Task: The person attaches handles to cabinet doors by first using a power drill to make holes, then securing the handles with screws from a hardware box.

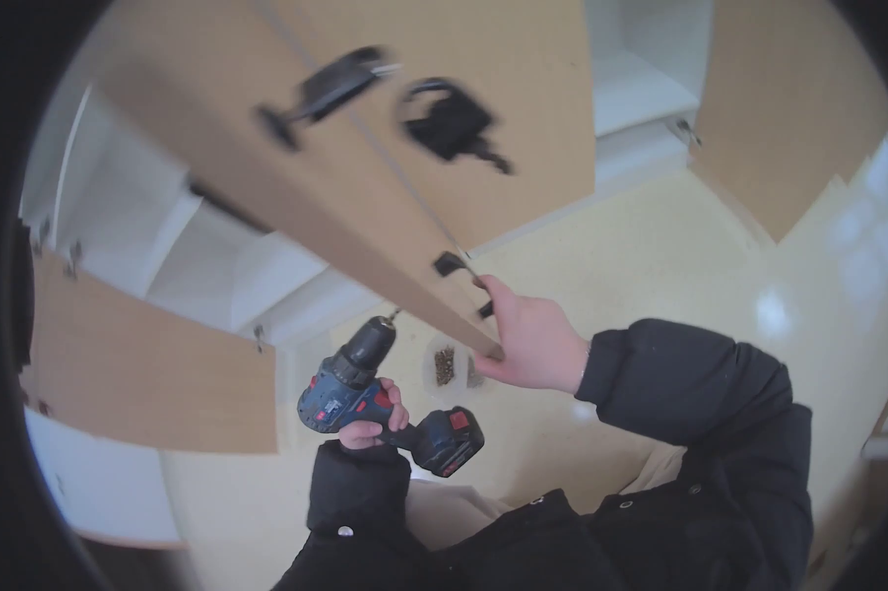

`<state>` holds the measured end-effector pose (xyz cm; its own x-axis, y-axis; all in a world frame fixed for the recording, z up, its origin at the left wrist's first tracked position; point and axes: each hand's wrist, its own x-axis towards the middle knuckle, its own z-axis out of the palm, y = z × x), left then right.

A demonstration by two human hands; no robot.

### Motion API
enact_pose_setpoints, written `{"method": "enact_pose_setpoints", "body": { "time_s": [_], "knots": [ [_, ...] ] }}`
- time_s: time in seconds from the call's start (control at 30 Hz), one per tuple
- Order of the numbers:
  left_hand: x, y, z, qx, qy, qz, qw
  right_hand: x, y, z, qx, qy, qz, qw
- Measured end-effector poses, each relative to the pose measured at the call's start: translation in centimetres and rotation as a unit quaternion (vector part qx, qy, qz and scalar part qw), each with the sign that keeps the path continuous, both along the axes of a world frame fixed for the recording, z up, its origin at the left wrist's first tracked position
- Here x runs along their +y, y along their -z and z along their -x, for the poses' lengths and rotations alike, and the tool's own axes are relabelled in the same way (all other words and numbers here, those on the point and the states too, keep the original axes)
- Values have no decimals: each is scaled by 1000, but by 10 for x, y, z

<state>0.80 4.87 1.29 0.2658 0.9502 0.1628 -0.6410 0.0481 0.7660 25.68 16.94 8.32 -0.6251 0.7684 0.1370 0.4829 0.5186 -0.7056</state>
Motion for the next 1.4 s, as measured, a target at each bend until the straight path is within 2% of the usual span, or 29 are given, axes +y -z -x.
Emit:
{"method": "enact_pose_setpoints", "body": {
  "time_s": [0.17, 0.2, 0.3, 0.37, 0.4, 0.5, 0.6, 0.7, 0.8, 0.97, 1.0, 1.1, 1.4],
  "knots": [
    [2, -3, -3, 41, -44, -16, 998, 18, 24, 15, 20, 21, -49, 998],
    [3, -7, -4, 68, -65, -56, 994, 19, 25, 18, 39, 23, -44, 998],
    [3, -44, -9, 98, -55, 33, 993, 24, 18, 23, 33, 24, -58, 997],
    [4, -52, -10, 85, -49, 69, 993, 24, 12, 26, -12, 12, -56, 998],
    [5, -50, -9, 78, -47, 79, 993, 25, 9, 27, -27, 10, -55, 998],
    [12, -27, -4, 54, 18, 14, 998, 26, 9, 31, -28, 7, -71, 997],
    [2, -39, -11, 42, -55, 90, 994, 23, 9, 33, -10, 5, -93, 996],
    [3, -44, -11, 55, -51, 122, 990, 22, 9, 31, -1, -6, -102, 995],
    [7, -12, -3, 18, 17, 57, 998, 21, 6, 32, -8, -12, -98, 995],
    [8, 5, -1, -29, 27, 17, 999, 20, 6, 32, -12, -16, -97, 995],
    [6, 1, 0, -34, 26, 13, 999, 19, 4, 34, -9, -17, -101, 995],
    [2, -17, -5, -16, -28, 94, 995, 18, 2, 34, -28, -19, -89, 995],
    [2, -26, 1, 24, 22, 99, 995, 17, 5, 33, -19, -25, -113, 993]
  ]
}}
